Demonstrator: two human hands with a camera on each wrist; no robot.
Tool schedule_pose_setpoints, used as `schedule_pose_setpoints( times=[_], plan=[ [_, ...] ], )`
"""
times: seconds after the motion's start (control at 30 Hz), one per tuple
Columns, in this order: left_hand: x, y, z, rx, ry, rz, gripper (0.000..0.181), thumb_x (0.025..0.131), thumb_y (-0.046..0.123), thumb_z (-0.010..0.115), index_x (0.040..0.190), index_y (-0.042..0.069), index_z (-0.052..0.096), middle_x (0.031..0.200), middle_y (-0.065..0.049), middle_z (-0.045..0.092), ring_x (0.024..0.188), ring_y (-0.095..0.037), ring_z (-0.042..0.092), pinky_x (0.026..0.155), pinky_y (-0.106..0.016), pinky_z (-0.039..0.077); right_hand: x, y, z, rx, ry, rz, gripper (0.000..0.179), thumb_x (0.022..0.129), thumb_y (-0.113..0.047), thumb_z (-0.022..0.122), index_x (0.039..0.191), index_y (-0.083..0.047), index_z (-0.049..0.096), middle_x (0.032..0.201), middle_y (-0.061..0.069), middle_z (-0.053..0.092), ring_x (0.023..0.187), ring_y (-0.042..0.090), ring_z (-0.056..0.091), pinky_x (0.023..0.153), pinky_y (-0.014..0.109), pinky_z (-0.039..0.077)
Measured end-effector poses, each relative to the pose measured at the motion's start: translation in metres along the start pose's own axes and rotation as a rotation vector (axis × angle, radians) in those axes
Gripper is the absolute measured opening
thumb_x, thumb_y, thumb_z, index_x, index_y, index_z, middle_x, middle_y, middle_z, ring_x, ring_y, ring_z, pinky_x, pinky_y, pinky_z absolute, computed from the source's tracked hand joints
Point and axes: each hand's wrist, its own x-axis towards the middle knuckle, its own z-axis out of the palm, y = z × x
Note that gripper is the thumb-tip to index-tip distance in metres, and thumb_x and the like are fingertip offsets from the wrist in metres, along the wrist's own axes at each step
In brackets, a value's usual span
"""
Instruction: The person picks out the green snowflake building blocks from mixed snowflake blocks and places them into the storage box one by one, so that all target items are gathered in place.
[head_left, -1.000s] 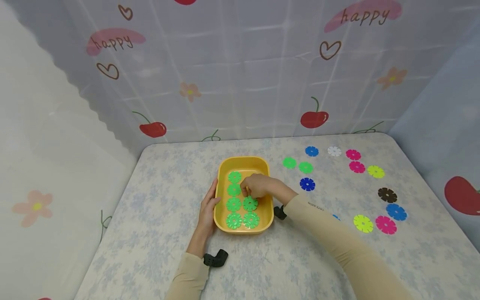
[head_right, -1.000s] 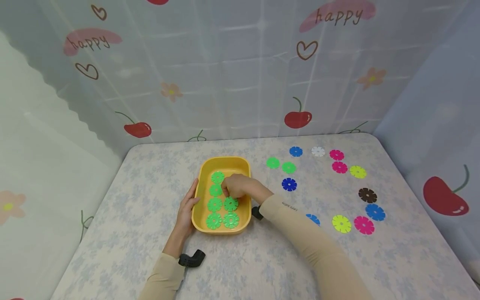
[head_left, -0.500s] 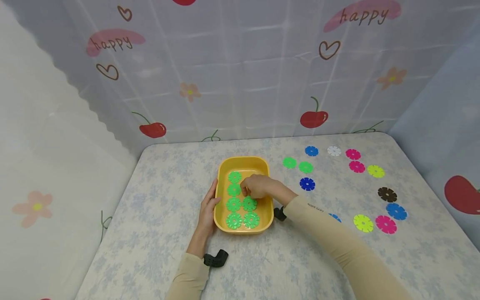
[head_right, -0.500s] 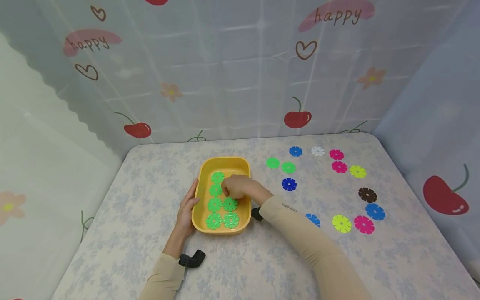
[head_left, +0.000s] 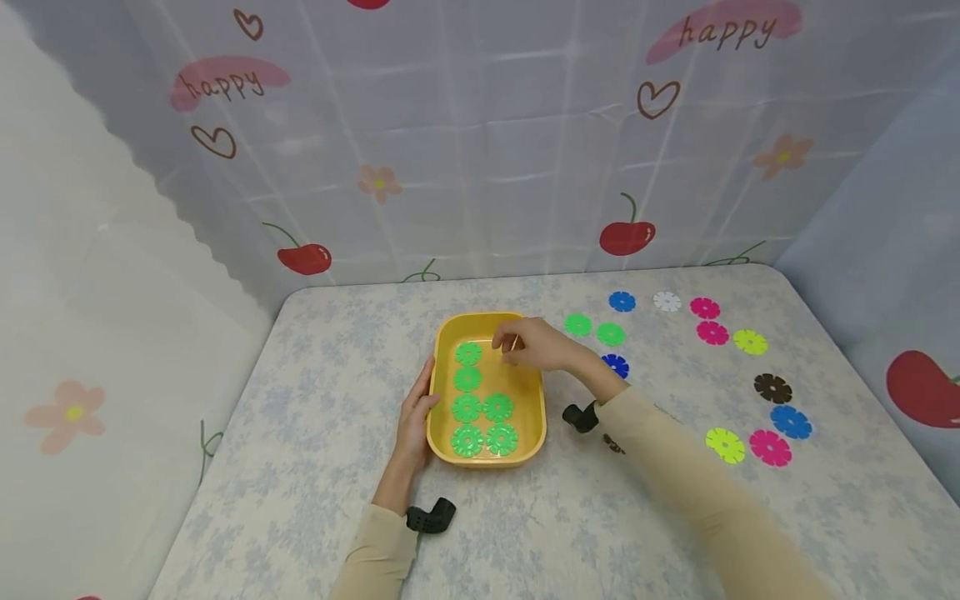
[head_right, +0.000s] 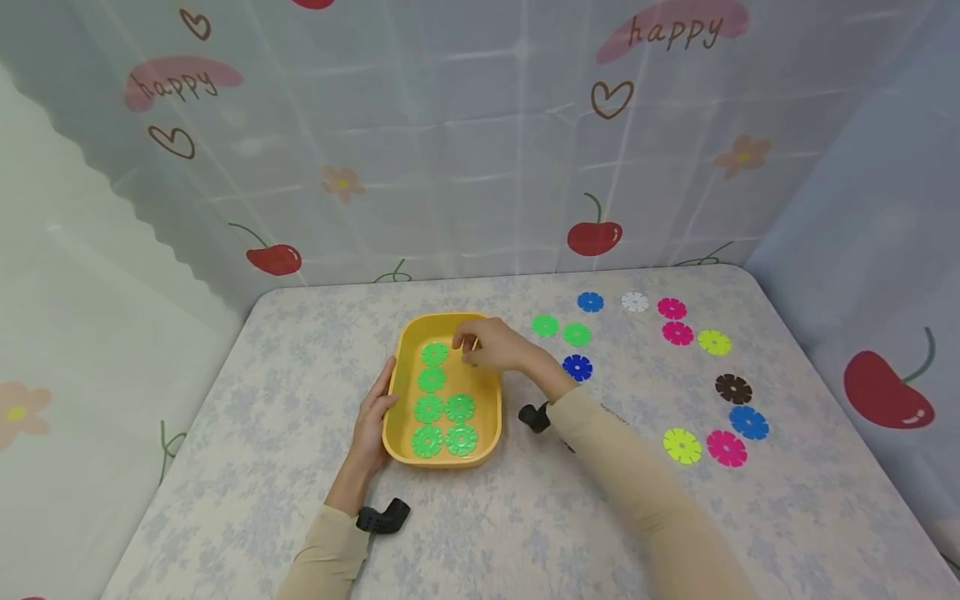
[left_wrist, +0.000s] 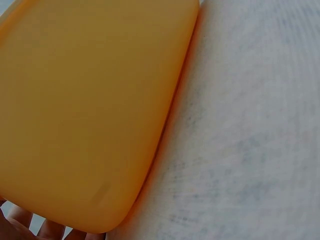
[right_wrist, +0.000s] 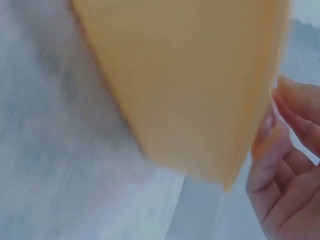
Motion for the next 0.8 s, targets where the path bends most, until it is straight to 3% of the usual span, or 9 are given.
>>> schedule_pose_setpoints(
  times=[0.17,0.3,0.53,0.8],
  plan=[
    [0.000,0.000,0.000,-0.006,-0.007,0.014,0.057,0.103,0.010,0.035,0.156,0.030,0.026,0.163,0.010,0.016,0.151,-0.011,0.013,0.121,-0.038,0.020,-0.023,0.024,-0.021,0.129,0.207,0.107,0.021,0.094,-0.005,0.062,0.114,0.002,0.064,0.095,0.015,0.063,0.081,0.038,0.065,0.072,0.045,0.057],
    [0.000,0.001,0.000,-0.003,-0.010,0.014,0.058,0.103,0.010,0.034,0.156,0.030,0.025,0.163,0.011,0.016,0.151,-0.011,0.014,0.120,-0.036,0.021,-0.043,0.052,-0.040,0.126,0.308,0.257,0.026,0.094,-0.009,0.062,0.119,0.000,0.062,0.104,0.017,0.062,0.090,0.036,0.062,0.081,0.048,0.056],
    [-0.001,0.001,0.000,0.005,-0.007,0.012,0.058,0.102,0.011,0.035,0.156,0.030,0.025,0.163,0.011,0.016,0.151,-0.011,0.013,0.121,-0.037,0.021,-0.074,0.090,-0.070,0.103,0.326,0.403,0.043,0.094,-0.012,0.062,0.134,0.003,0.053,0.125,0.026,0.055,0.105,0.037,0.055,0.083,0.038,0.050],
    [-0.001,0.001,0.000,0.002,-0.012,0.019,0.058,0.103,0.011,0.034,0.156,0.030,0.024,0.163,0.010,0.015,0.151,-0.013,0.013,0.121,-0.039,0.020,-0.089,0.111,-0.083,0.134,0.321,0.498,0.048,0.095,-0.012,0.060,0.139,0.002,0.048,0.133,0.028,0.047,0.119,0.043,0.048,0.096,0.053,0.046]
  ],
)
